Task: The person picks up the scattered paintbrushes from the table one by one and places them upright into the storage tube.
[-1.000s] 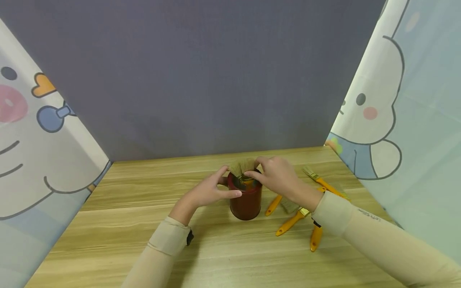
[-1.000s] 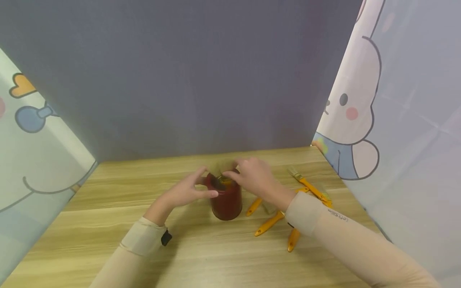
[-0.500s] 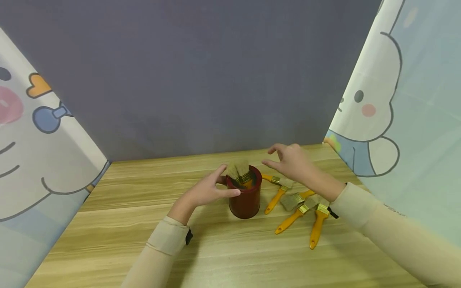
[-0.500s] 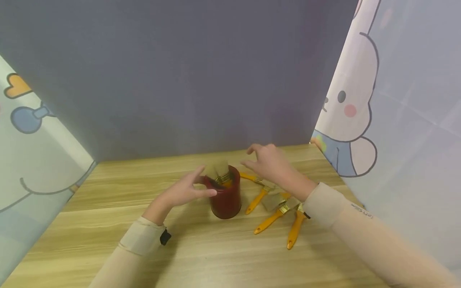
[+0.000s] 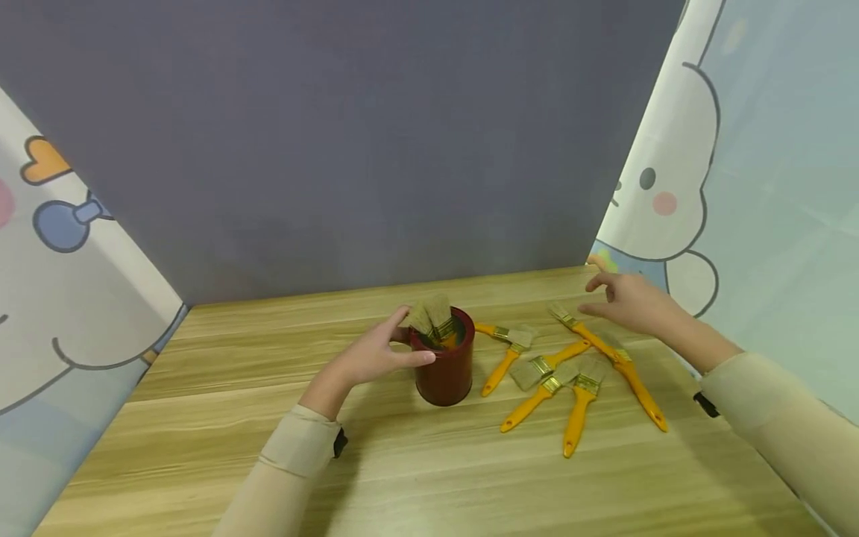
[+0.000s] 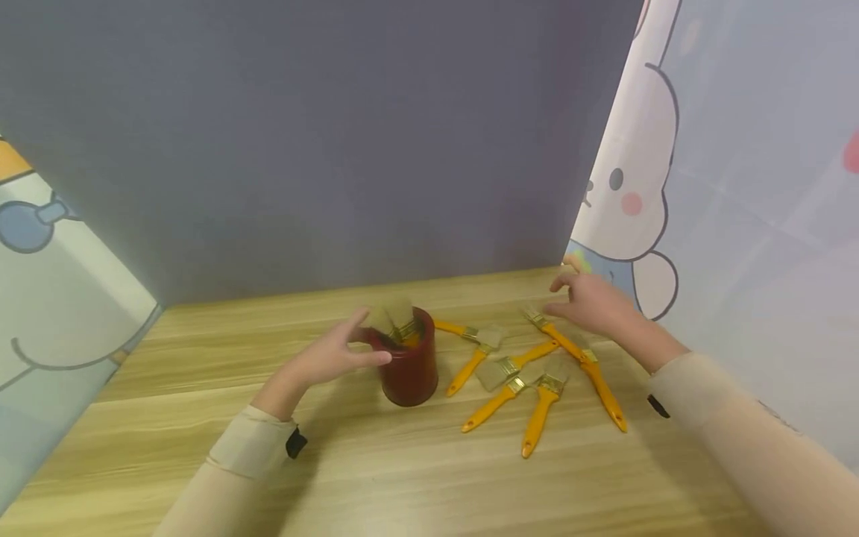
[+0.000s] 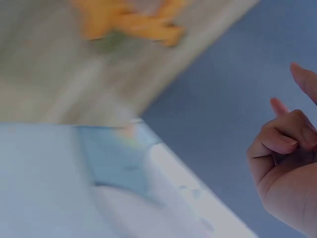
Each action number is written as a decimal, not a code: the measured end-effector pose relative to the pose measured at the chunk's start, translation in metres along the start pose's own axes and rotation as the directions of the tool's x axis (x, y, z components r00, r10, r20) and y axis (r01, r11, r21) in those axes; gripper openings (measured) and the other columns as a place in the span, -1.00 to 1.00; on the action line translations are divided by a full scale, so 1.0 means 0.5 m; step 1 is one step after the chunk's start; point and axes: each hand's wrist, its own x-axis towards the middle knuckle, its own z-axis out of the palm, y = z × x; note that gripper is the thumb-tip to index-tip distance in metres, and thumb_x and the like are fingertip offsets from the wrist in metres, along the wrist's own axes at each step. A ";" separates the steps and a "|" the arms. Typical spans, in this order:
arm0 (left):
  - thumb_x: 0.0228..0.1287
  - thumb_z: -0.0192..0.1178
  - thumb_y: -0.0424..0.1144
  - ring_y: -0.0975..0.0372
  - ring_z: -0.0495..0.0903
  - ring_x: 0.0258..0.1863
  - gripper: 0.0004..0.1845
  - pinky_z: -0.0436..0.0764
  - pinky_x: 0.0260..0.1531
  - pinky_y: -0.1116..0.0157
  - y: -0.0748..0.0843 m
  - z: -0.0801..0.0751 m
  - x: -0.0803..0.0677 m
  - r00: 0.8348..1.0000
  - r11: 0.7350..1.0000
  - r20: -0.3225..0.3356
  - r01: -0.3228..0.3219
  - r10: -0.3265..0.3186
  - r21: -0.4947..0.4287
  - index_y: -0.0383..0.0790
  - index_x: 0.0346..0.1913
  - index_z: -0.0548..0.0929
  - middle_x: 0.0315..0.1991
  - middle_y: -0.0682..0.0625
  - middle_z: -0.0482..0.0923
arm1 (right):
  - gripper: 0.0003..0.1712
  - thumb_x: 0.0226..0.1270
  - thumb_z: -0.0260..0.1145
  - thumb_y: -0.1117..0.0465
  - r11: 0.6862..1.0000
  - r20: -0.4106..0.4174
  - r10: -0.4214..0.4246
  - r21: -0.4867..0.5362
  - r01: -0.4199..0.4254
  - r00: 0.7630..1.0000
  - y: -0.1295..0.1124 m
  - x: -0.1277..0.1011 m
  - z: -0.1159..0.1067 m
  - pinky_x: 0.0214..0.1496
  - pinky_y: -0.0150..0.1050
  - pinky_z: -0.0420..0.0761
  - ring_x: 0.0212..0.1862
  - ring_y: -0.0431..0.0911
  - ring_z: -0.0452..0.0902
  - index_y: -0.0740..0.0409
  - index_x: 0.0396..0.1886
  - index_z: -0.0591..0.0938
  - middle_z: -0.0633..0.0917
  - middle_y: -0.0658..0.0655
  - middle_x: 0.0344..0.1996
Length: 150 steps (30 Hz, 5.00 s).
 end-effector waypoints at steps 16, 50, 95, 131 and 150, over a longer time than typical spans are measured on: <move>0.17 0.47 0.41 -0.10 0.41 0.56 0.28 0.38 0.52 -0.24 -0.010 -0.003 -0.002 1.000 1.000 -0.007 -0.009 0.009 -0.009 0.16 0.76 -0.10 0.55 -0.21 0.42 | -0.30 0.41 0.47 -0.12 0.994 0.129 0.104 -0.001 -0.105 0.986 0.190 -0.016 0.110 -0.34 -0.14 0.54 -0.32 0.00 0.54 0.49 0.10 0.67 0.76 0.25 -0.36; 0.17 0.46 0.41 -0.06 0.42 0.56 0.29 0.41 0.51 -0.22 -0.001 -0.007 0.001 1.000 1.000 0.000 -0.018 0.018 0.010 0.13 0.77 -0.10 0.54 -0.22 0.43 | -0.38 0.35 0.39 -0.19 0.988 0.248 0.152 -0.021 -0.151 0.957 0.117 -0.014 0.056 -0.53 -0.36 0.13 -0.63 -0.27 0.01 -0.16 -0.81 0.33 0.19 -0.19 -0.79; 0.18 0.48 0.39 -0.08 0.40 0.57 0.30 0.37 0.52 -0.24 0.009 0.001 0.009 1.000 1.000 0.006 -0.017 0.018 -0.022 0.10 0.77 -0.10 0.55 -0.22 0.43 | -0.56 0.32 0.58 -0.11 0.903 -0.035 -0.247 0.355 0.243 0.968 -0.380 0.053 -0.084 -0.21 -0.19 0.55 -0.69 -0.19 0.05 0.04 0.04 0.80 0.15 -0.15 -0.82; 0.19 0.46 0.40 -0.03 0.52 0.48 0.28 0.45 0.47 -0.22 0.009 0.004 0.011 0.999 0.999 0.000 -0.043 0.043 -0.001 0.02 0.76 -0.06 0.44 -0.12 0.57 | -0.53 0.31 0.57 -0.03 0.905 0.127 -0.310 0.342 0.252 0.942 -0.385 0.078 0.056 -0.58 -0.38 0.14 -0.71 -0.25 0.01 0.19 0.06 0.80 0.19 -0.15 -0.83; 0.14 0.47 0.44 -0.05 0.40 0.58 0.28 0.37 0.52 -0.24 0.005 -0.002 0.014 0.999 0.999 -0.011 -0.030 0.031 0.026 0.11 0.76 -0.04 0.52 -0.18 0.47 | -0.38 0.36 0.56 -0.09 0.953 0.162 -0.256 0.208 0.221 0.953 -0.159 0.098 0.004 -0.33 -0.26 0.34 -0.62 -0.23 0.01 0.12 0.28 0.67 0.22 -0.14 -0.73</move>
